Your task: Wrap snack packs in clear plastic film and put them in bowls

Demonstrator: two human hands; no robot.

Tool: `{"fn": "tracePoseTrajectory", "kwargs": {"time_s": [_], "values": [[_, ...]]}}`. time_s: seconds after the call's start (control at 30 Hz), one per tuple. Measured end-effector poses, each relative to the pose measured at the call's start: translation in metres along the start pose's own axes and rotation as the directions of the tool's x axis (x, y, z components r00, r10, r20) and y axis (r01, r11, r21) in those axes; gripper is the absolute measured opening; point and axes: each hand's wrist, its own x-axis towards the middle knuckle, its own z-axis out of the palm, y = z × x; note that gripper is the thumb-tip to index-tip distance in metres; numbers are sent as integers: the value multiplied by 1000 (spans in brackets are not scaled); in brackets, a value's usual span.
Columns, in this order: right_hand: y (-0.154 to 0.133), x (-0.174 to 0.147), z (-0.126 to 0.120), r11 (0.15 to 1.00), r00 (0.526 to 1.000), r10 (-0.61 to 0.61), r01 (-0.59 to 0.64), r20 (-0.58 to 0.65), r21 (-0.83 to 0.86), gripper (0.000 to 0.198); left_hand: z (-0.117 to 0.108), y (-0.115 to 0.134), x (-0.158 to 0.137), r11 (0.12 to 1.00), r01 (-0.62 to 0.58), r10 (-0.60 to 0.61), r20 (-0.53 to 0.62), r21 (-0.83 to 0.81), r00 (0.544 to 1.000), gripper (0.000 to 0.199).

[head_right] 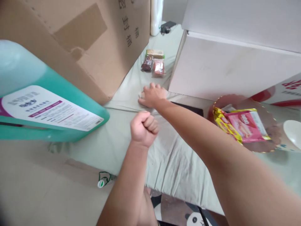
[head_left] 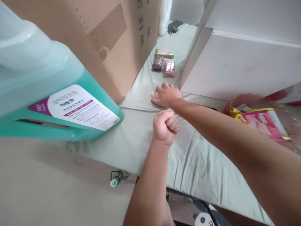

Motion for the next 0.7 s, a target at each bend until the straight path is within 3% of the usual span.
{"fn": "tracePoseTrajectory", "kwargs": {"time_s": [0.07, 0.13, 0.23, 0.3, 0.37, 0.43, 0.5, 0.57, 0.63, 0.7], "values": [[-5, -27, -5, 994, 994, -107, 107, 7, 25, 40, -4, 6, -5, 999, -39, 42, 81, -34, 996, 47], [-2, -58, -13, 975, 986, -149, 160, -79, 157, 33, -7, 11, -9, 995, -96, 100, 128, -40, 987, 50], [20, -115, -22, 853, 962, -20, 158, -272, 498, 33, -8, 11, -14, 987, -161, 161, 167, -9, 973, 52], [45, -160, -23, 663, 952, 169, 83, -257, 744, 32, -4, 5, -15, 987, -155, 143, 210, 41, 967, 52], [69, -205, -20, 377, 937, 319, 13, -143, 926, 30, 5, -8, -13, 984, -97, 56, 262, 147, 963, 52], [88, -245, -15, 122, 925, 375, 24, -68, 992, 28, 16, -32, -10, 955, -50, -43, 304, 294, 952, 49], [100, -275, -11, -26, 918, 392, 82, -65, 996, 27, 26, -63, -8, 893, -46, -116, 328, 447, 938, 40], [108, -293, -8, -64, 900, 420, 160, -119, 985, 28, 34, -96, -10, 824, -9, -218, 333, 566, 917, 26], [115, -305, -4, -38, 873, 451, 228, -187, 973, 30, 38, -125, -16, 769, 105, -390, 333, 630, 859, 39], [121, -315, 0, 26, 856, 455, 260, -243, 965, 33, 37, -145, -23, 710, 223, -549, 327, 668, 769, 57]]}}
